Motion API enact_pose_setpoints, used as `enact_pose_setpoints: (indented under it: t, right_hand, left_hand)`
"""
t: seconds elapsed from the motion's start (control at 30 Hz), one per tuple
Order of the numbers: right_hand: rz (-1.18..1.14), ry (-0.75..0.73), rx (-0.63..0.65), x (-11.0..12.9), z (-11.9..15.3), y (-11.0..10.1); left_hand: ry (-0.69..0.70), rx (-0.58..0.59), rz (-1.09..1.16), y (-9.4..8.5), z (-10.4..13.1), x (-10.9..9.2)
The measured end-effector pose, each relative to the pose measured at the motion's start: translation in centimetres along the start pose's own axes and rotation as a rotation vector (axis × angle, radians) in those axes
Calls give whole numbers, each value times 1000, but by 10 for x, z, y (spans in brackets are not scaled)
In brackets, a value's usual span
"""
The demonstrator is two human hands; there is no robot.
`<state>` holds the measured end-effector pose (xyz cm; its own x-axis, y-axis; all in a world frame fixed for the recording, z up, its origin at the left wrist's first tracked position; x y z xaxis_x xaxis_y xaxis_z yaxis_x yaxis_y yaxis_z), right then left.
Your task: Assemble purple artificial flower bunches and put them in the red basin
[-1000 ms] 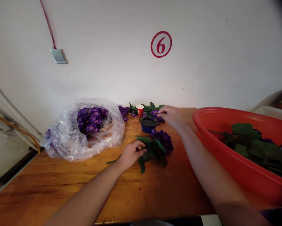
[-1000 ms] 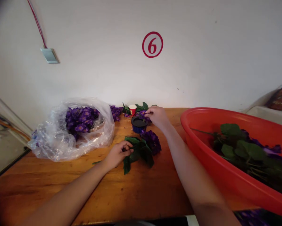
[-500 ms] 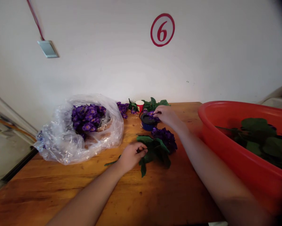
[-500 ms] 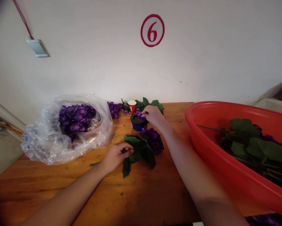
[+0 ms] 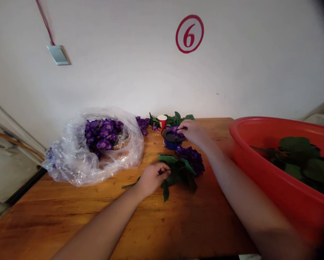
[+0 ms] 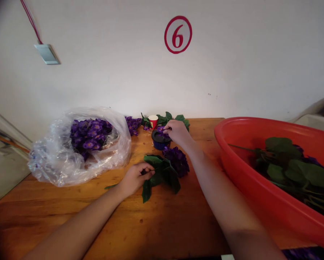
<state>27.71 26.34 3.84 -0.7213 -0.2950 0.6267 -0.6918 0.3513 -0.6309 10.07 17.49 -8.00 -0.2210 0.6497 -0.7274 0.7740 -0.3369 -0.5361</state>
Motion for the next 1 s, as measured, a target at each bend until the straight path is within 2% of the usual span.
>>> enact_pose_setpoints:
  t: [0.3, 0.47, 0.67, 0.77, 1.0]
  right_hand:
    - [-27, 134, 38, -3, 1, -4]
    - [23, 61, -32, 4, 2, -6]
    - [26, 104, 32, 2, 3, -1]
    - [-33, 128, 36, 6, 6, -7]
    - [-157, 198, -43, 24, 16, -31]
  left_hand:
    - [2, -24, 45, -1, 0, 1]
    - [-9, -42, 106, -1, 1, 4]
    - [5, -57, 99, -1, 2, 7]
    - [1, -60, 110, -1, 2, 7]
    - [-24, -115, 198, -6, 3, 5]
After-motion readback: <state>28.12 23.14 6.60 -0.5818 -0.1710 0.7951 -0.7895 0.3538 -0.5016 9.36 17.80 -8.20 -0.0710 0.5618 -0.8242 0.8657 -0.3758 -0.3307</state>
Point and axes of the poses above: each hand's wrist, its own z-axis away from the middle knuckle, its own y-axis out of the palm, x = y × z, the point moved 9 cm from there along -z, towards the middle knuckle, and after that the axes turned 15 degrees about y, right-handed, at the moved point
